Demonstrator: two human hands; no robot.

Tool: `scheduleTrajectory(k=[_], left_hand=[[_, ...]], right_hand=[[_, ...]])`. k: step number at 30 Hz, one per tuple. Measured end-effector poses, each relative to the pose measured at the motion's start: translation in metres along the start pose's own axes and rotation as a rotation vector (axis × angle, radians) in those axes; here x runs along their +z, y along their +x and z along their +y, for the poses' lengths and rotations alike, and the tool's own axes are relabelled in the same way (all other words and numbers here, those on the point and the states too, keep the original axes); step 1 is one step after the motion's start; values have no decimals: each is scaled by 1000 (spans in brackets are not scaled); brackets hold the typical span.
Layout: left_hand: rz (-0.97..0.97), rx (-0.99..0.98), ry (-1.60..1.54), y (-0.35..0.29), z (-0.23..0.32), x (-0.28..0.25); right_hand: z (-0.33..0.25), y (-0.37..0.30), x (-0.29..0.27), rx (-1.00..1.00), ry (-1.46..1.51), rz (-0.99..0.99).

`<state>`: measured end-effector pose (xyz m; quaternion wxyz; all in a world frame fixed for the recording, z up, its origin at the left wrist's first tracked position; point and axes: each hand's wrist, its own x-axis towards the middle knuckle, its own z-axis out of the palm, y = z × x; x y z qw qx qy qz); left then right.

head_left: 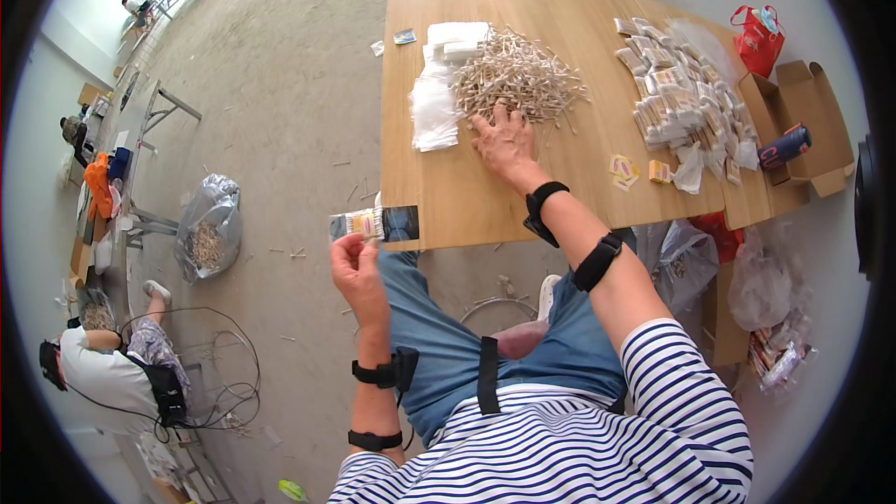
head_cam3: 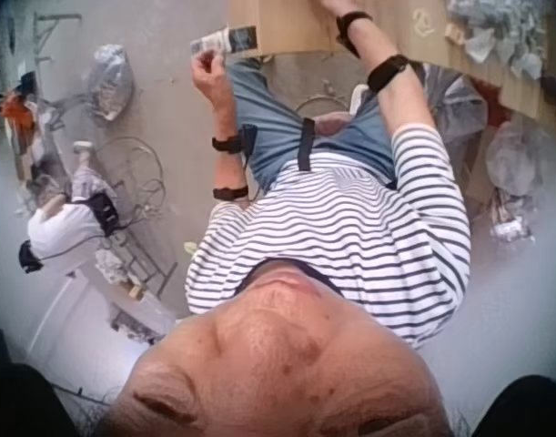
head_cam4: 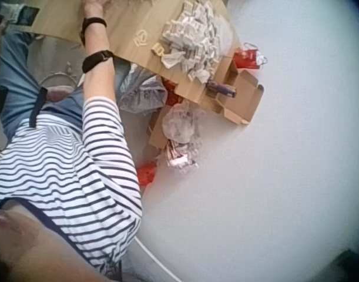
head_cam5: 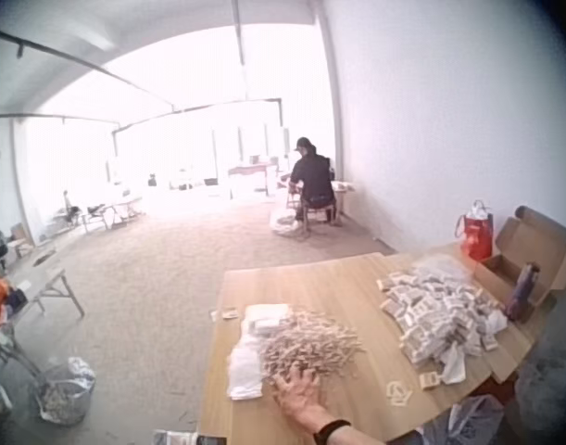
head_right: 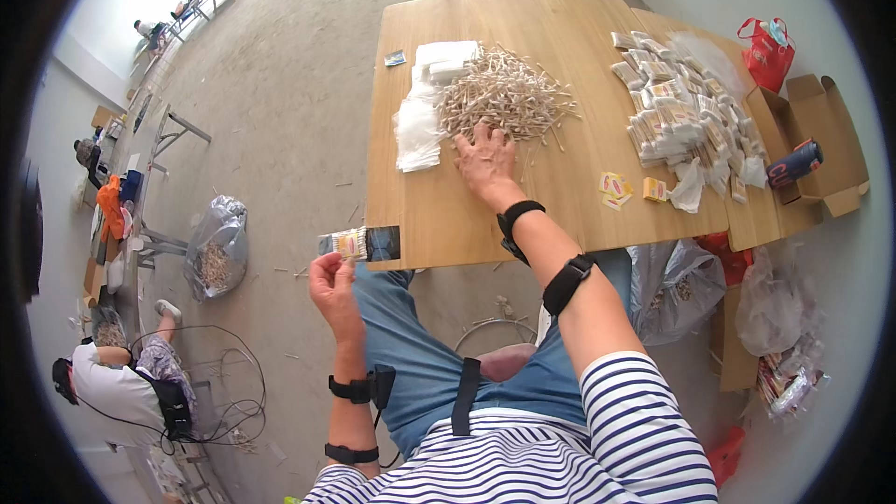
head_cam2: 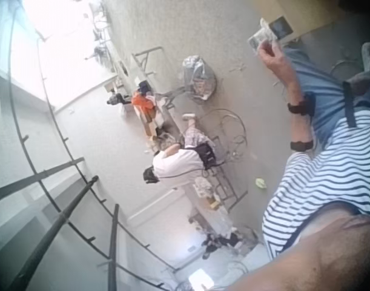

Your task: Packing cotton swabs into small plastic bags.

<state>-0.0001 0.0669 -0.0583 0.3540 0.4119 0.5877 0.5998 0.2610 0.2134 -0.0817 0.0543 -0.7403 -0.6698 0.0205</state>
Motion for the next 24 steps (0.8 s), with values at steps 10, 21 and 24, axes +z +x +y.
scheduleTrajectory(k=[10, 21, 24], left_hand=[[-543, 413, 516, -11, 0, 93], [-834, 601, 923, -4, -19, 155], [-825, 610, 992, -10, -22, 154]], right_hand=[[64, -88, 4, -436, 338, 237], [110, -95, -14, -411, 386, 228], [106, -92, -29, -338, 505, 335]])
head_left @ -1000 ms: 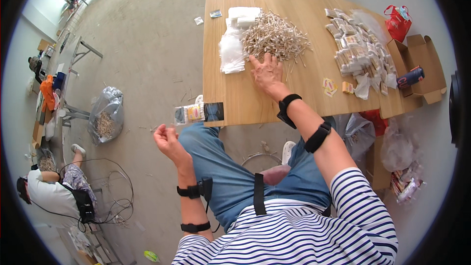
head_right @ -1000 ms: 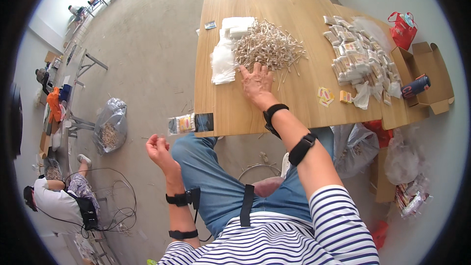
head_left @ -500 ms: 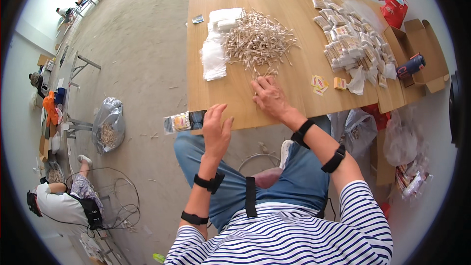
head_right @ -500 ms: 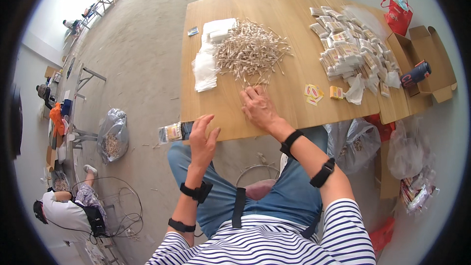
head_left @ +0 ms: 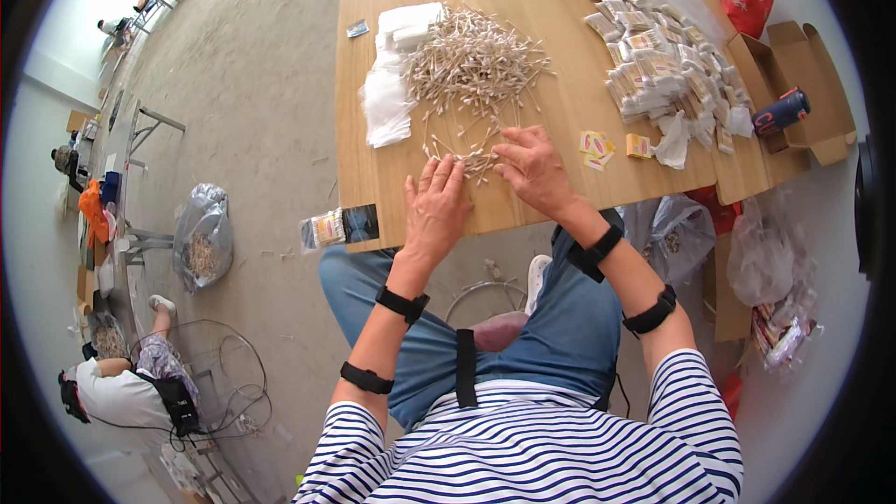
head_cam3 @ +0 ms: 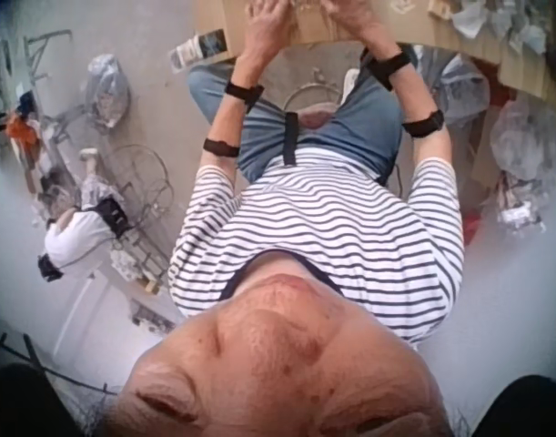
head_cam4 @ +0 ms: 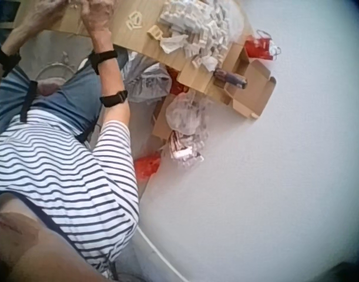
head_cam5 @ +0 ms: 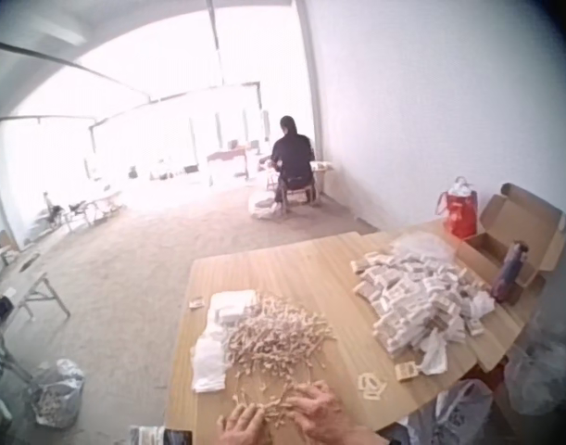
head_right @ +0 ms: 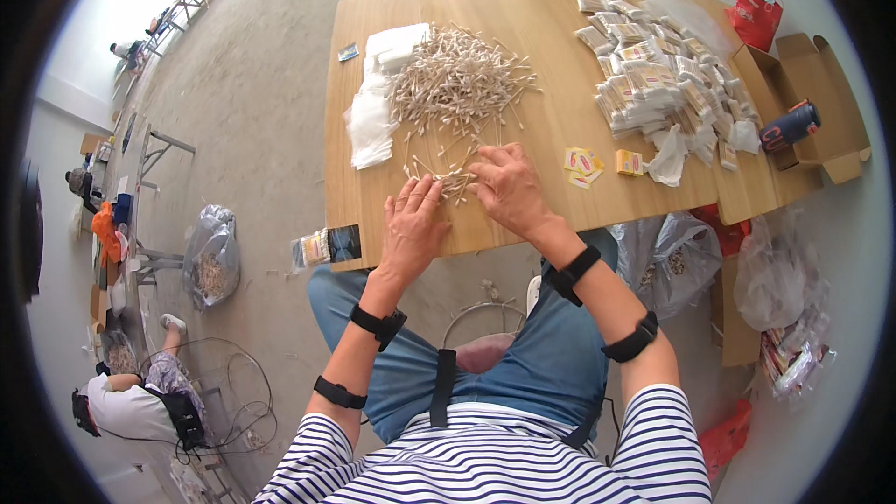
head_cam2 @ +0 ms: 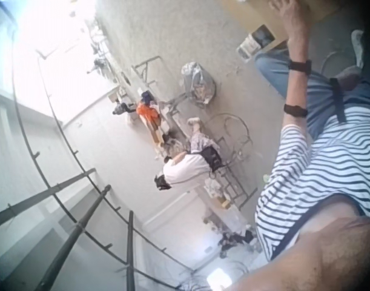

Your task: Packing cotton swabs into small plastic bags.

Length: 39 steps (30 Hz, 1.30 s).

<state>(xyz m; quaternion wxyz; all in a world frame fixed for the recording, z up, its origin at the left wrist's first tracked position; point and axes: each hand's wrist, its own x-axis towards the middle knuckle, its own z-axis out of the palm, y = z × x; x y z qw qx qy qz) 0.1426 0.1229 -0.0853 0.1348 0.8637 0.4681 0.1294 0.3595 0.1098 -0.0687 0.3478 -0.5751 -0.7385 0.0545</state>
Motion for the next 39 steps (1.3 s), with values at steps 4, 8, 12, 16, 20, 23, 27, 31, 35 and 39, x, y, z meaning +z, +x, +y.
scheduleTrajectory(k=[4, 8, 12, 16, 20, 23, 27, 31, 35, 39], left_hand=[[82, -33, -36, -3, -13, -7], [190, -114, -107, 13, -30, -5], [184, -175, -81, 33, -24, 1], [110, -51, -142, 39, -12, 3], [138, 8, -196, 22, -1, -3], [257, 14, -263, 0, -5, -4], [265, -35, -189, -22, -7, -2], [203, -40, -161, -29, -7, 1], [176, -32, -139, -14, -5, 5], [157, -31, -113, -14, -8, 10]], right_hand=[[-63, 17, -67, 270, 1006, -307], [-123, 24, -152, -297, 1438, -405], [-148, 26, -201, -657, 1444, -449], [-174, 6, -201, -628, 1484, -311], [-160, 22, -212, -652, 1467, -463], [-158, 15, -212, -649, 1473, -487], [-155, 20, -210, -615, 1523, -469], [-144, 27, -200, -695, 1572, -634], [-118, 27, -148, -366, 1444, -541], [-65, 14, -36, 5, 292, -339]])
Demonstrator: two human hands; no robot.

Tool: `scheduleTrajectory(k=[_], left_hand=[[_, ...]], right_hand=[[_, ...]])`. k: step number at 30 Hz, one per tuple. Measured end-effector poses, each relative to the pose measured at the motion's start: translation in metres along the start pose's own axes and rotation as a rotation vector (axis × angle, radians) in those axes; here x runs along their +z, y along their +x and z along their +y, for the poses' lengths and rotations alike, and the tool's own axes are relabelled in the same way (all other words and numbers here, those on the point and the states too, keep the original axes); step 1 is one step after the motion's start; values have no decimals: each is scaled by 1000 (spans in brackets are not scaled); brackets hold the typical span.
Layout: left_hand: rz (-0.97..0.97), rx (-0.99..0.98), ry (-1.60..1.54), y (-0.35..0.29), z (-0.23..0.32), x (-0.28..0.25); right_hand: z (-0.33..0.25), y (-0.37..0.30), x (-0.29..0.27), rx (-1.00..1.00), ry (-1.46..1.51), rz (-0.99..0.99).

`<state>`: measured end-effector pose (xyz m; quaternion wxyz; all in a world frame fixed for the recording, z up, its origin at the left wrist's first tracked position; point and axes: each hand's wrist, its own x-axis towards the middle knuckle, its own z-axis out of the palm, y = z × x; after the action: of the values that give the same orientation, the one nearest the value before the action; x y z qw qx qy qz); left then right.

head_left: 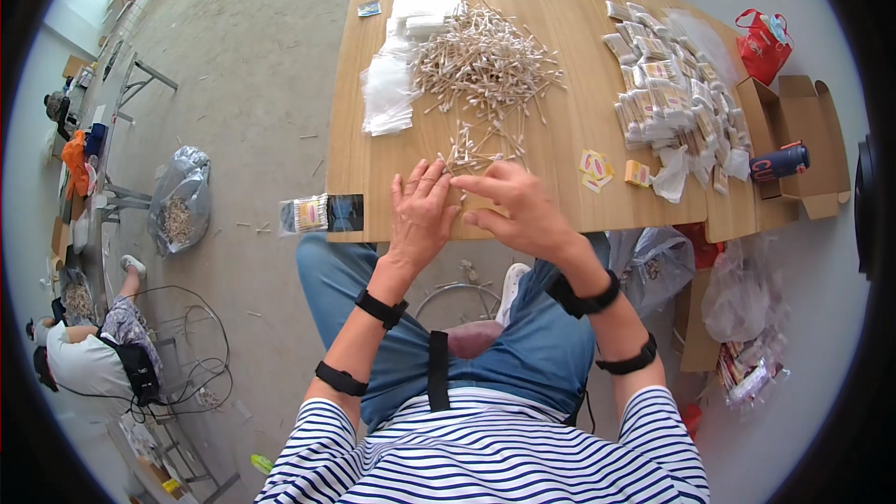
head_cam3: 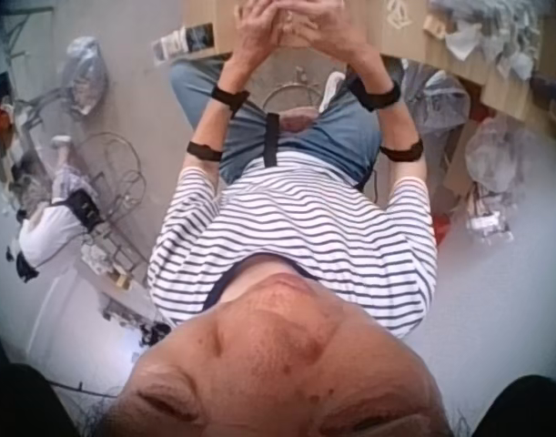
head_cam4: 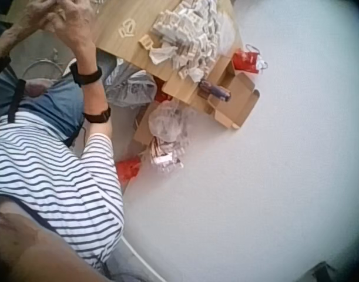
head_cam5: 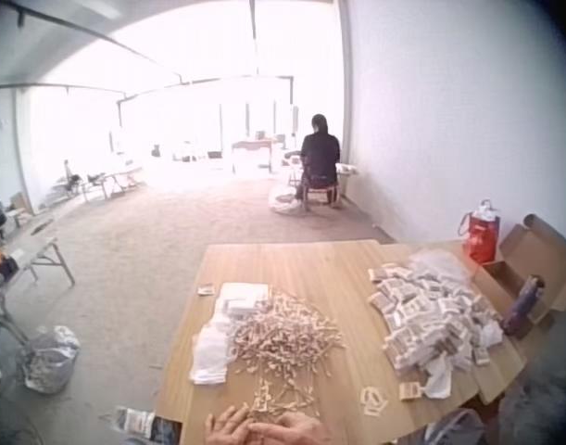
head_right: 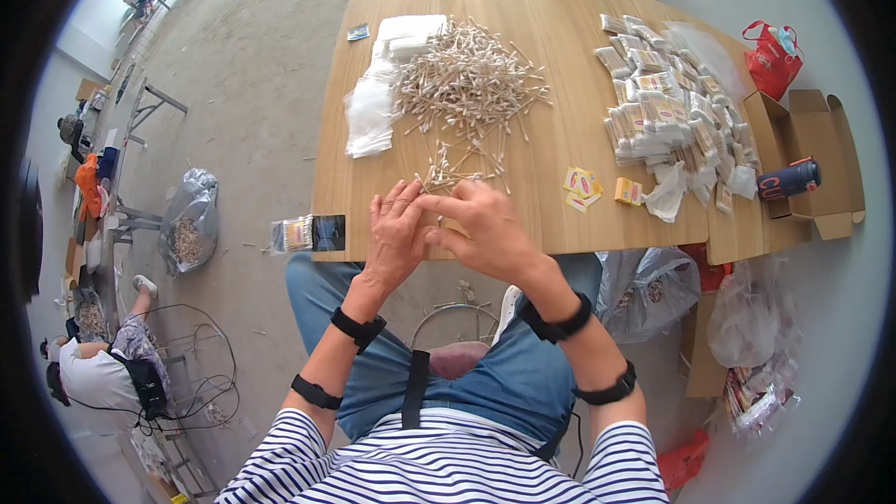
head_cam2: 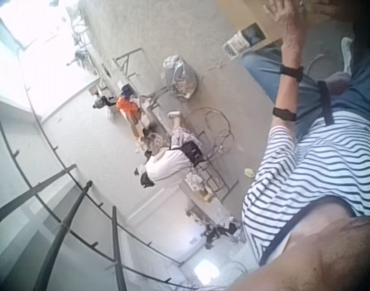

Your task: Packing cotton swabs into small plastic bags.

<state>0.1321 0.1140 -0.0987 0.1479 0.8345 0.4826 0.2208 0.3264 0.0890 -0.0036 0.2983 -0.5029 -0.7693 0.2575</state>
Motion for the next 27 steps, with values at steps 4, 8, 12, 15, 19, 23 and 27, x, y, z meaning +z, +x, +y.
scheduleTrajectory(k=[4, 8, 12, 15, 19, 23, 27], left_hand=[[-36, -1, -14, -1, 0, -10], [-112, -31, 108, -5, -2, -22], [-134, -56, 129, -14, -9, -28], [-164, -32, 106, -21, -11, -36], [-142, 51, 58, -23, -10, -34], [-181, 22, 69, -22, -10, -39], [-199, 29, 98, -21, -10, -40]], right_hand=[[48, 7, 55, 97, -101, -3], [74, 27, 57, 118, -375, 195], [76, 44, 43, 310, -378, 199], [62, 41, 44, 263, -291, 267], [44, 25, 68, 31, -227, 170], [64, 30, 70, 162, -357, 214], [85, 34, 59, 245, -462, 257]])
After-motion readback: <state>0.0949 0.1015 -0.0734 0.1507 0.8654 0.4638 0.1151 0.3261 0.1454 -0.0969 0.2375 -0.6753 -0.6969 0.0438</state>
